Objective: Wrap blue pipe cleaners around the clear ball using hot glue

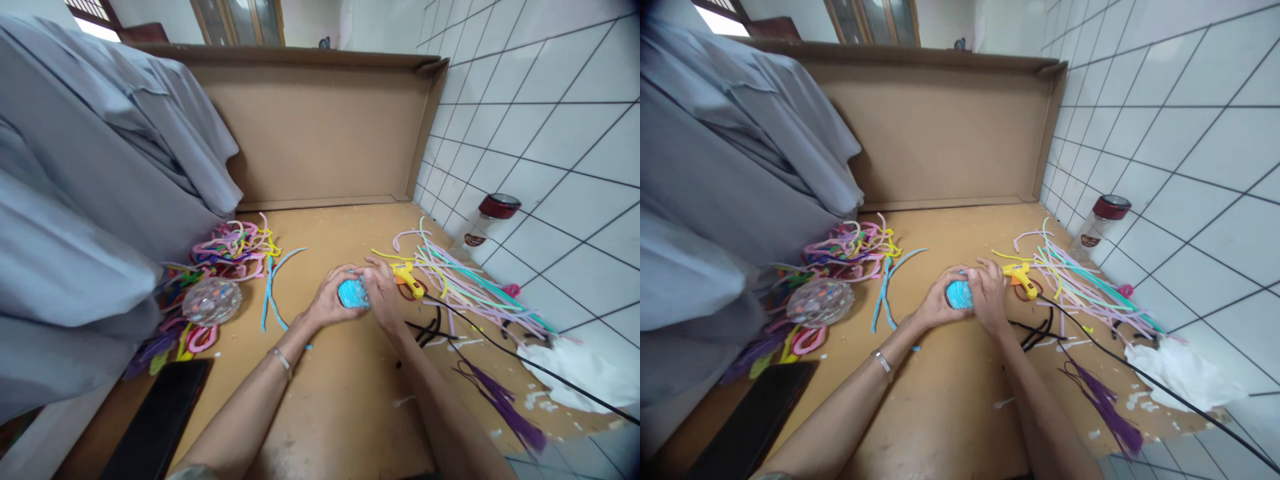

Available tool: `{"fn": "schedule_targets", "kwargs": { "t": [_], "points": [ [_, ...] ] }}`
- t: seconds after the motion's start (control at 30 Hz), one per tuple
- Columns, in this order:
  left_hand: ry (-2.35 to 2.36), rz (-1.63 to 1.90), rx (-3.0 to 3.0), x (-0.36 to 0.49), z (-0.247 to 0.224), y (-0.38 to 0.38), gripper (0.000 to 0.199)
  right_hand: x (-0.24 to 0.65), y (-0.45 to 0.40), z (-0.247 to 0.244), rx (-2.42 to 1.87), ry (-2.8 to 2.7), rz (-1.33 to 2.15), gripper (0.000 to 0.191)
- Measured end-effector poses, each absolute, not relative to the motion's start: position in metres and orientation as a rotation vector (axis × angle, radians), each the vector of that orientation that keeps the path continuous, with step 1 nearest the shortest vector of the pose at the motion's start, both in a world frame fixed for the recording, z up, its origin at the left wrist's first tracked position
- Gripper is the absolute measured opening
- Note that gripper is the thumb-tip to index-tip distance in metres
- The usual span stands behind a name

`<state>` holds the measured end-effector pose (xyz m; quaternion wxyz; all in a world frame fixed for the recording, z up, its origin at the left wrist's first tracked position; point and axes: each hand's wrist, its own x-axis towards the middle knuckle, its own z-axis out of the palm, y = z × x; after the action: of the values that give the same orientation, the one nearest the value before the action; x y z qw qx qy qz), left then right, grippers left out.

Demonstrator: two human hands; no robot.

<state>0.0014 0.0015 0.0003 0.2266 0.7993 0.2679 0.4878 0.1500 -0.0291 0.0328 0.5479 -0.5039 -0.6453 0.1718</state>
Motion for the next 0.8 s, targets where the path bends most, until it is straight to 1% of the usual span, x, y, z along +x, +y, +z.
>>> {"fn": "schedule_targets", "kwargs": {
  "t": [0.1, 0.33, 0.6, 0.8],
  "points": [
    [0.721, 1.372, 2.194, 0.002, -0.001, 0.003, 0.06, 0.148, -0.026, 0.032, -1.111, -1.446, 0.45, 0.047],
    [0.777, 1.407, 2.201, 0.003, -0.001, 0.003, 0.06, 0.14, 0.0, 0.044, -0.959, -1.39, 0.449, 0.042],
    [0.802, 1.471, 2.19, 0.001, -0.003, 0.01, 0.061, 0.148, 0.009, 0.018, -0.962, -1.566, 0.43, 0.049],
    [0.809, 1.431, 2.262, 0.006, 0.0, 0.014, 0.058, 0.147, 0.024, 0.021, -0.881, -1.534, 0.323, 0.048]
  ]
}}
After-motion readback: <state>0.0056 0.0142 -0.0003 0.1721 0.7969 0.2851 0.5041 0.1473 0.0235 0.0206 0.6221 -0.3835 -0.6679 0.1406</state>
